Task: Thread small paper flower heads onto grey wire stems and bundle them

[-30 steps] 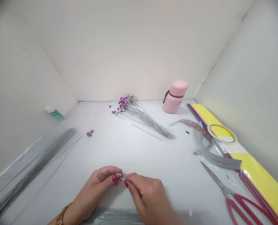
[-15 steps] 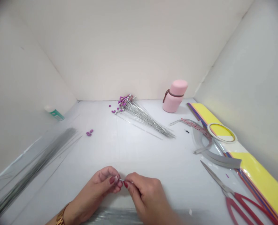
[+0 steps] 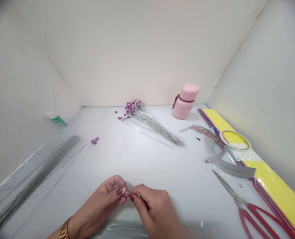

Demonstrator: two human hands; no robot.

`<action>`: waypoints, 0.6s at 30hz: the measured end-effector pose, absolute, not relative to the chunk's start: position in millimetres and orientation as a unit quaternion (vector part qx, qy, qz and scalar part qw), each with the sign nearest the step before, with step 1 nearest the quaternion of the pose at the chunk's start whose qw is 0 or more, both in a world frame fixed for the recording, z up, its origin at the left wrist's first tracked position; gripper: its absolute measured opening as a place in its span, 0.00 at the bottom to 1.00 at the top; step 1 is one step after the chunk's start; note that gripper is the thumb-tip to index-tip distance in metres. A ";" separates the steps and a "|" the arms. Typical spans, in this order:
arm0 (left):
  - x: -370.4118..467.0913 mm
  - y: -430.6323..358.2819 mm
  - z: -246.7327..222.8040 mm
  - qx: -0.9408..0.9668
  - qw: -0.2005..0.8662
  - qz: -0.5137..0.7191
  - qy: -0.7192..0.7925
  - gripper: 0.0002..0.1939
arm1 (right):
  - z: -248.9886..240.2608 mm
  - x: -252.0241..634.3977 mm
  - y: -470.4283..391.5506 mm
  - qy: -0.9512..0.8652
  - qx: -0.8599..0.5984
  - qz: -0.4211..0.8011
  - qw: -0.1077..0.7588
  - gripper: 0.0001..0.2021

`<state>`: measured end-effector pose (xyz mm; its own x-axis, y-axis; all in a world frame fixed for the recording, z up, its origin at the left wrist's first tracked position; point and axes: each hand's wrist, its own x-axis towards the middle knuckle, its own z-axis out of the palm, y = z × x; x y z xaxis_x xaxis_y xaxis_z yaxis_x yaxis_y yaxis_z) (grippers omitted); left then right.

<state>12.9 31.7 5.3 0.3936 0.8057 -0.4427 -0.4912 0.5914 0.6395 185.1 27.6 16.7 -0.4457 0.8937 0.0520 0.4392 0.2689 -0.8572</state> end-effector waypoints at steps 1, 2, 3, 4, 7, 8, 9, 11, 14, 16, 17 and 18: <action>13.1 31.6 5.7 0.210 0.807 0.398 0.383 0.04 | 16.9 185.0 27.9 -0.744 -0.446 0.411 0.281 0.09; 13.3 31.5 6.2 0.214 0.805 0.395 0.389 0.04 | 16.8 185.1 28.2 -0.743 -0.445 0.414 0.281 0.09; 13.5 31.4 6.8 0.219 0.802 0.394 0.393 0.04 | 16.5 185.2 28.4 -0.742 -0.447 0.415 0.279 0.09; 13.8 31.4 7.3 0.224 0.799 0.394 0.396 0.03 | 16.0 185.3 28.6 -0.741 -0.449 0.414 0.278 0.09; 14.7 31.4 7.8 0.234 0.791 0.405 0.394 0.01 | 14.5 185.6 28.4 -0.739 -0.457 0.412 0.274 0.10; 14.9 31.5 7.5 0.236 0.789 0.410 0.392 0.01 | 14.1 185.5 28.1 -0.739 -0.460 0.409 0.273 0.10; 15.1 31.6 7.1 0.236 0.788 0.414 0.391 0.01 | 13.9 185.2 27.8 -0.739 -0.462 0.407 0.273 0.10; 15.4 31.7 5.9 0.231 0.787 0.421 0.388 0.03 | 14.1 184.3 27.1 -0.740 -0.461 0.407 0.273 0.11; 15.9 31.5 4.5 0.217 0.788 0.427 0.386 0.04 | 15.4 182.8 26.3 -0.730 -0.456 0.423 0.283 0.11; 16.3 31.1 4.6 0.216 0.788 0.427 0.386 0.03 | 15.7 181.7 25.6 -0.714 -0.457 0.442 0.291 0.11; 16.6 30.8 4.8 0.218 0.787 0.428 0.387 0.03 | 15.3 180.9 25.0 -0.703 -0.460 0.455 0.296 0.11; 16.8 30.5 5.2 0.224 0.785 0.429 0.388 0.02 | 14.4 179.8 24.2 -0.686 -0.465 0.472 0.301 0.11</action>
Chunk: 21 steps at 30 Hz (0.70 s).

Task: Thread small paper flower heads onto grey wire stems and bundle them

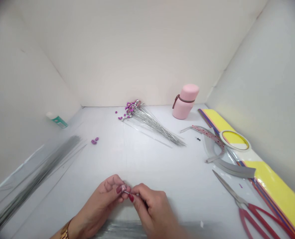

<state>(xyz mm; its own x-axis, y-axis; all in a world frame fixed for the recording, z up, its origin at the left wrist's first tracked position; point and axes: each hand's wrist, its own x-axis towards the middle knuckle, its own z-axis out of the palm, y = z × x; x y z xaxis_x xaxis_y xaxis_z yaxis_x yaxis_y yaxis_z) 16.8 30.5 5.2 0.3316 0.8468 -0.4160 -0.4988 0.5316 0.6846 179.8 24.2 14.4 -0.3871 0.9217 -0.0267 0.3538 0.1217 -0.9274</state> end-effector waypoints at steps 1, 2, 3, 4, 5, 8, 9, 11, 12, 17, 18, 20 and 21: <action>17.0 30.2 5.6 0.234 0.780 0.429 0.390 0.02 | 13.0 178.4 23.2 -0.661 -0.470 0.498 0.306 0.12; 17.2 29.9 6.0 0.247 0.773 0.430 0.396 0.02 | 11.2 176.5 21.9 -0.628 -0.474 0.531 0.315 0.12; 17.4 29.7 6.4 0.265 0.761 0.432 0.406 0.02 | 9.1 174.2 20.5 -0.589 -0.475 0.567 0.325 0.13; 17.5 29.4 6.7 0.285 0.746 0.436 0.416 0.02 | 6.8 171.7 19.0 -0.548 -0.474 0.601 0.337 0.14; 17.5 29.1 7.0 0.307 0.728 0.440 0.426 0.01 | 4.7 169.1 17.6 -0.510 -0.471 0.631 0.346 0.14; 17.2 27.7 7.9 0.364 0.690 0.444 0.440 0.02 | 0.6 162.7 14.9 -0.451 -0.451 0.688 0.347 0.16; 17.1 27.0 8.1 0.378 0.684 0.439 0.442 0.02 | 0.2 161.5 14.7 -0.445 -0.446 0.698 0.341 0.17; 16.5 25.5 8.8 0.400 0.673 0.423 0.456 0.02 | 0.4 160.7 15.1 -0.437 -0.441 0.708 0.336 0.17; 16.1 24.8 9.1 0.413 0.663 0.415 0.467 0.02 | 0.7 161.0 15.6 -0.432 -0.441 0.711 0.337 0.16; 12.2 23.6 12.5 0.548 0.532 0.372 0.527 0.03 | 0.4 164.7 17.5 -0.415 -0.425 0.733 0.334 0.15; 11.2 23.9 13.7 0.575 0.508 0.365 0.528 0.03 | -0.3 165.3 17.5 -0.417 -0.419 0.735 0.331 0.15; 9.9 24.8 16.6 0.614 0.480 0.352 0.518 0.04 | -1.9 166.1 17.4 -0.419 -0.411 0.740 0.328 0.15; 9.6 25.3 18.1 0.627 0.474 0.346 0.512 0.05 | -2.7 166.3 17.3 -0.420 -0.407 0.743 0.326 0.15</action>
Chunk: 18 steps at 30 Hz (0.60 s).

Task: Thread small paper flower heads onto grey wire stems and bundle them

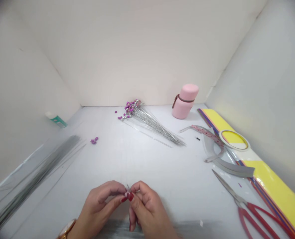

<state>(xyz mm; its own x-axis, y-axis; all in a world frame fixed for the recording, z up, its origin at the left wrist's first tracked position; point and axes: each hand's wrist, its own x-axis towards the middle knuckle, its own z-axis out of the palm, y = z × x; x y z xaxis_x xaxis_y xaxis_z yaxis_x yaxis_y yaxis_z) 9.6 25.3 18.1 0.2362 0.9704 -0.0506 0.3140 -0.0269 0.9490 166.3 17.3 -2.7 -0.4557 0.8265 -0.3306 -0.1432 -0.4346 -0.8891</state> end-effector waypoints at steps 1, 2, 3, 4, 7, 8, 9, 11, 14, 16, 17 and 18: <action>9.5 25.8 19.4 0.637 0.472 0.340 0.506 0.06 | -3.2 166.4 17.3 -0.419 -0.405 0.744 0.327 0.15; 9.6 26.4 20.4 0.643 0.472 0.335 0.502 0.06 | -3.6 166.5 17.3 -0.417 -0.402 0.747 0.326 0.15; 9.9 27.1 21.2 0.647 0.473 0.329 0.499 0.07 | -3.7 166.5 17.4 -0.415 -0.399 0.751 0.324 0.15; 10.1 27.8 21.6 0.649 0.475 0.324 0.498 0.07 | -3.7 166.6 17.7 -0.411 -0.395 0.755 0.323 0.16; 10.0 30.2 21.7 0.644 0.488 0.315 0.498 0.07 | -3.2 167.4 19.2 -0.405 -0.390 0.762 0.321 0.16; 9.5 31.1 21.4 0.645 0.489 0.314 0.497 0.06 | -3.1 167.9 19.9 -0.407 -0.390 0.760 0.323 0.15; 9.0 31.8 21.2 0.649 0.484 0.315 0.496 0.06 | -3.0 168.4 20.6 -0.411 -0.391 0.757 0.325 0.15; 8.1 32.5 20.4 0.663 0.462 0.322 0.493 0.05 | -3.0 169.4 22.0 -0.416 -0.396 0.750 0.328 0.15; 8.4 30.9 18.1 0.678 0.432 0.351 0.481 0.04 | -3.6 170.1 23.2 -0.412 -0.404 0.747 0.330 0.15; 9.5 28.2 15.8 0.672 0.429 0.368 0.478 0.03 | -4.2 170.1 23.5 -0.409 -0.406 0.749 0.327 0.15; 10.1 26.9 14.8 0.668 0.431 0.371 0.481 0.03 | -4.5 170.1 23.5 -0.409 -0.407 0.749 0.326 0.15; 10.5 25.6 13.8 0.663 0.435 0.369 0.485 0.03 | -4.7 170.1 23.6 -0.409 -0.407 0.750 0.324 0.15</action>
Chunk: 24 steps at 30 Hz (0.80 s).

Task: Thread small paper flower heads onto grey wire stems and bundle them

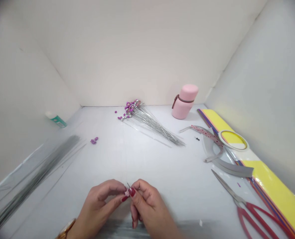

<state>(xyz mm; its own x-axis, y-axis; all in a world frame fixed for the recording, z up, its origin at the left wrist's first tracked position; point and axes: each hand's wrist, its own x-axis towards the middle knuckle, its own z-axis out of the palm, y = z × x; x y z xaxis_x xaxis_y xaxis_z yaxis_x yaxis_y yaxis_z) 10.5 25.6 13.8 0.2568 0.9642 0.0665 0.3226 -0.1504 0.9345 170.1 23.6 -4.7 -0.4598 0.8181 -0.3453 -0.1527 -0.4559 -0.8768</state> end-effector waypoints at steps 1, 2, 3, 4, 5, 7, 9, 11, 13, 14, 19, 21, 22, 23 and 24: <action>10.8 24.7 13.1 0.659 0.438 0.366 0.490 0.02 | -5.0 170.1 23.7 -0.409 -0.408 0.750 0.323 0.15; 11.0 24.1 12.6 0.657 0.440 0.363 0.493 0.02 | -5.1 170.0 23.8 -0.411 -0.409 0.748 0.323 0.15; 11.1 23.9 12.2 0.659 0.438 0.360 0.494 0.03 | -5.3 170.0 23.9 -0.413 -0.410 0.746 0.324 0.15; 11.0 24.0 12.0 0.664 0.433 0.357 0.494 0.03 | -5.5 169.9 24.0 -0.414 -0.412 0.744 0.325 0.15; 10.8 24.3 12.0 0.671 0.425 0.355 0.492 0.03 | -5.6 169.8 24.0 -0.415 -0.414 0.741 0.326 0.15; 10.4 25.4 12.1 0.690 0.406 0.349 0.487 0.03 | -6.1 169.5 23.8 -0.414 -0.415 0.740 0.329 0.15; 10.1 26.2 12.3 0.709 0.385 0.342 0.481 0.03 | -6.6 169.0 23.2 -0.411 -0.415 0.741 0.332 0.15; 9.9 26.3 12.4 0.726 0.368 0.337 0.474 0.04 | -7.4 168.5 22.7 -0.410 -0.416 0.740 0.334 0.16; 9.9 26.0 12.5 0.739 0.360 0.326 0.467 0.04 | -8.4 168.1 22.3 -0.408 -0.416 0.741 0.334 0.16; 9.8 25.8 12.4 0.744 0.361 0.318 0.464 0.04 | -8.9 168.0 22.1 -0.407 -0.413 0.743 0.335 0.16; 7.2 25.0 11.4 0.764 0.366 0.294 0.443 0.05 | -10.5 168.2 22.3 -0.399 -0.387 0.759 0.339 0.15; 5.9 25.3 11.4 0.766 0.367 0.300 0.435 0.05 | -9.8 168.3 22.9 -0.387 -0.380 0.770 0.337 0.15; 5.6 25.6 11.4 0.762 0.374 0.306 0.431 0.05 | -9.2 168.2 23.3 -0.377 -0.377 0.777 0.334 0.15; 5.6 25.8 11.4 0.756 0.384 0.316 0.425 0.05 | -8.6 168.1 23.6 -0.365 -0.373 0.786 0.330 0.15; 5.9 25.8 11.3 0.747 0.396 0.329 0.421 0.05 | -8.1 167.9 23.9 -0.353 -0.370 0.795 0.326 0.15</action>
<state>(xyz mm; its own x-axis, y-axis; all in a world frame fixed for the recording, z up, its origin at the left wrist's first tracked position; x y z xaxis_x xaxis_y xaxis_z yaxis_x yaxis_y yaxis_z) 5.9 25.8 11.3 0.4289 0.8895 0.1575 0.3686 -0.3315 0.8685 167.9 23.9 -8.1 -0.5140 0.7798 -0.3572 -0.2575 -0.5375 -0.8030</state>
